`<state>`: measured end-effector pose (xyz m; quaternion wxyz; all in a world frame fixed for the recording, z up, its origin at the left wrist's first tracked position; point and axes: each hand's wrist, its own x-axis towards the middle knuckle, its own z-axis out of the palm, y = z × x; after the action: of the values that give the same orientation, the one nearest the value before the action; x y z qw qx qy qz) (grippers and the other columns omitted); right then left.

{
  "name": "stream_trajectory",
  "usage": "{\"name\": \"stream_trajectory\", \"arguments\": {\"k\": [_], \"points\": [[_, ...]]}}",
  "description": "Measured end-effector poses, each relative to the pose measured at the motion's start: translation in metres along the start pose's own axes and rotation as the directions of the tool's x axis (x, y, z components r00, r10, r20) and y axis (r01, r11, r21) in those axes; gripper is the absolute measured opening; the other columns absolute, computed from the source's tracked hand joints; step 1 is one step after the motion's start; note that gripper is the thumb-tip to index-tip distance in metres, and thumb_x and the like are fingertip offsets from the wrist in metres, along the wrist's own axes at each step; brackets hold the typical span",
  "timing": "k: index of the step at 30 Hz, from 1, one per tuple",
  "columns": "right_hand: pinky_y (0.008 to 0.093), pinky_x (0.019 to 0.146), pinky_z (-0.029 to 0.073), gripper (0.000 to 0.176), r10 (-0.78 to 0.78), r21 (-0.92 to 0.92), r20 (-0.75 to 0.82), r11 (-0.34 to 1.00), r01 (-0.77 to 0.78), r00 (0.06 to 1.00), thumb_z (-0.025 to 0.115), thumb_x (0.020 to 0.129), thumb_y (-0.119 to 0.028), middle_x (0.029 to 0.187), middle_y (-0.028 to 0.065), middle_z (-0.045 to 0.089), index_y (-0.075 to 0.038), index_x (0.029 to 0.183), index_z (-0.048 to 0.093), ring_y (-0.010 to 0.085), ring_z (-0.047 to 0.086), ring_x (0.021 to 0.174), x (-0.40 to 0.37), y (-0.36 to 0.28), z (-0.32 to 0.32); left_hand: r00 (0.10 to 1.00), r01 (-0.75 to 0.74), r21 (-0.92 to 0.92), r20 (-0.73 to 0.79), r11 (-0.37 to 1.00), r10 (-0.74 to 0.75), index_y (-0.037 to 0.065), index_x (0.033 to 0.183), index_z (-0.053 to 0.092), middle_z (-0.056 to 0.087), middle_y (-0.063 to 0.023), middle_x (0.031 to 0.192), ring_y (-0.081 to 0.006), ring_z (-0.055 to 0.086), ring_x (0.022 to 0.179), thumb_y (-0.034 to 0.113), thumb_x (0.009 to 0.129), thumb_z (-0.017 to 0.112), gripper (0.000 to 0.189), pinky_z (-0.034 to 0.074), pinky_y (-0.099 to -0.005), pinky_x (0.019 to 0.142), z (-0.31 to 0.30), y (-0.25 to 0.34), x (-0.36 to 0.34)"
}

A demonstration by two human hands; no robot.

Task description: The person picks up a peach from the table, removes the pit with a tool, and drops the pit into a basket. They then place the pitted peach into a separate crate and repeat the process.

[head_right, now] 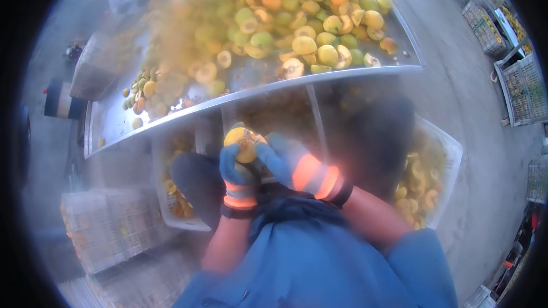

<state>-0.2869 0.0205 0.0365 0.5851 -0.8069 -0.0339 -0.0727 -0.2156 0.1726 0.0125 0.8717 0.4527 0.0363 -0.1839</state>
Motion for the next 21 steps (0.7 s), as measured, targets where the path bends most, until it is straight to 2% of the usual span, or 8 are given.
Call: {"name": "stream_trajectory", "arguments": {"k": [4, 7, 8, 9, 10, 11, 16, 21], "points": [[0.0437, 0.077, 0.056, 0.029, -0.051, -0.079, -0.015, 0.996, 0.050, 0.999, 0.056, 0.103, -0.013, 0.109, 0.0250, 0.068, 0.004, 0.124, 0.064, 0.0409, 0.070, 0.091, -0.012, -0.002, 0.004, 1.000, 0.022, -0.078, 0.018, 0.997, -0.021, 0.003, 0.136, 0.057, 0.064, -0.0132, 0.122, -0.0296, 0.063, 0.120, 0.023, 0.088, 0.058, 0.052, 0.050, -0.0430, 0.109, 0.011, 0.001, -0.017], [0.0457, 0.091, 0.054, 0.039, 0.117, -0.004, -0.014, 0.993, -0.117, 0.993, 0.052, 0.110, -0.032, 0.115, 0.0273, 0.072, 0.001, 0.128, 0.066, 0.0439, 0.070, 0.104, -0.021, -0.010, 0.005, 0.992, 0.122, -0.315, 0.066, 0.941, -0.107, 0.002, 0.132, 0.057, 0.065, -0.0127, 0.121, -0.0299, 0.065, 0.119, 0.020, 0.092, 0.065, 0.044, 0.053, -0.0450, 0.106, 0.017, 0.005, -0.024], [0.0460, 0.092, 0.054, 0.040, 0.142, 0.012, 0.001, 0.990, -0.142, 0.990, 0.051, 0.110, -0.032, 0.115, 0.0278, 0.072, 0.000, 0.128, 0.066, 0.0445, 0.070, 0.105, -0.023, -0.012, 0.006, 0.995, -0.077, 0.020, 0.059, 0.997, 0.076, 0.002, 0.132, 0.056, 0.065, -0.0126, 0.121, -0.0286, 0.066, 0.116, 0.016, 0.092, 0.067, 0.043, 0.055, -0.0435, 0.103, 0.017, 0.001, -0.027], [0.0460, 0.092, 0.054, 0.040, 0.185, 0.047, 0.024, 0.981, -0.186, 0.982, 0.051, 0.110, -0.032, 0.114, 0.0280, 0.072, 0.000, 0.127, 0.067, 0.0446, 0.070, 0.104, -0.024, -0.018, 0.006, 0.962, -0.273, 0.349, 0.116, 0.897, 0.247, 0.002, 0.133, 0.055, 0.065, -0.0125, 0.121, -0.0273, 0.067, 0.113, 0.011, 0.093, 0.069, 0.043, 0.057, -0.0419, 0.100, 0.018, -0.003, -0.030], [0.0460, 0.092, 0.054, 0.040, 0.223, 0.079, 0.049, 0.971, -0.226, 0.974, 0.051, 0.110, -0.032, 0.113, 0.0282, 0.072, 0.000, 0.127, 0.067, 0.0447, 0.070, 0.104, -0.023, -0.021, 0.005, 0.895, -0.438, 0.616, 0.228, 0.655, 0.384, 0.002, 0.133, 0.055, 0.065, -0.0124, 0.121, -0.0260, 0.068, 0.110, 0.007, 0.093, 0.071, 0.044, 0.058, -0.0404, 0.098, 0.019, -0.006, -0.031], [0.0458, 0.092, 0.054, 0.040, 0.215, 0.033, 0.033, 0.976, -0.216, 0.976, 0.051, 0.110, -0.032, 0.112, 0.0284, 0.073, 0.001, 0.126, 0.067, 0.0447, 0.070, 0.103, -0.023, -0.021, 0.006, 0.866, -0.486, 0.624, 0.247, 0.612, 0.435, 0.002, 0.134, 0.053, 0.065, -0.0122, 0.120, -0.0232, 0.070, 0.103, -0.006, 0.088, 0.076, 0.052, 0.061, -0.0358, 0.092, 0.013, -0.011, -0.028], [0.0426, 0.068, 0.056, 0.034, -0.018, -0.131, -0.050, 0.991, 0.011, 0.999, 0.062, 0.095, -0.009, 0.099, 0.0228, 0.066, 0.004, 0.126, 0.065, 0.0376, 0.069, 0.080, -0.031, -0.002, 0.025, 0.927, -0.376, 0.301, 0.107, 0.876, 0.361, 0.001, 0.135, 0.053, 0.066, -0.0129, 0.118, -0.0240, 0.069, 0.105, -0.003, 0.089, 0.077, 0.052, 0.060, -0.0352, 0.093, 0.017, -0.018, -0.031], [0.0409, 0.067, 0.058, 0.029, 0.037, 0.042, -0.071, 0.999, -0.034, 0.997, 0.063, 0.094, -0.004, 0.095, 0.0195, 0.065, 0.003, 0.123, 0.066, 0.0343, 0.069, 0.077, -0.034, 0.001, 0.027, 0.858, -0.512, 0.420, 0.219, 0.749, 0.464, 0.001, 0.132, 0.055, 0.067, -0.0147, 0.116, -0.0250, 0.068, 0.107, 0.000, 0.091, 0.073, 0.044, 0.062, -0.0383, 0.091, 0.016, -0.017, -0.028]]}}
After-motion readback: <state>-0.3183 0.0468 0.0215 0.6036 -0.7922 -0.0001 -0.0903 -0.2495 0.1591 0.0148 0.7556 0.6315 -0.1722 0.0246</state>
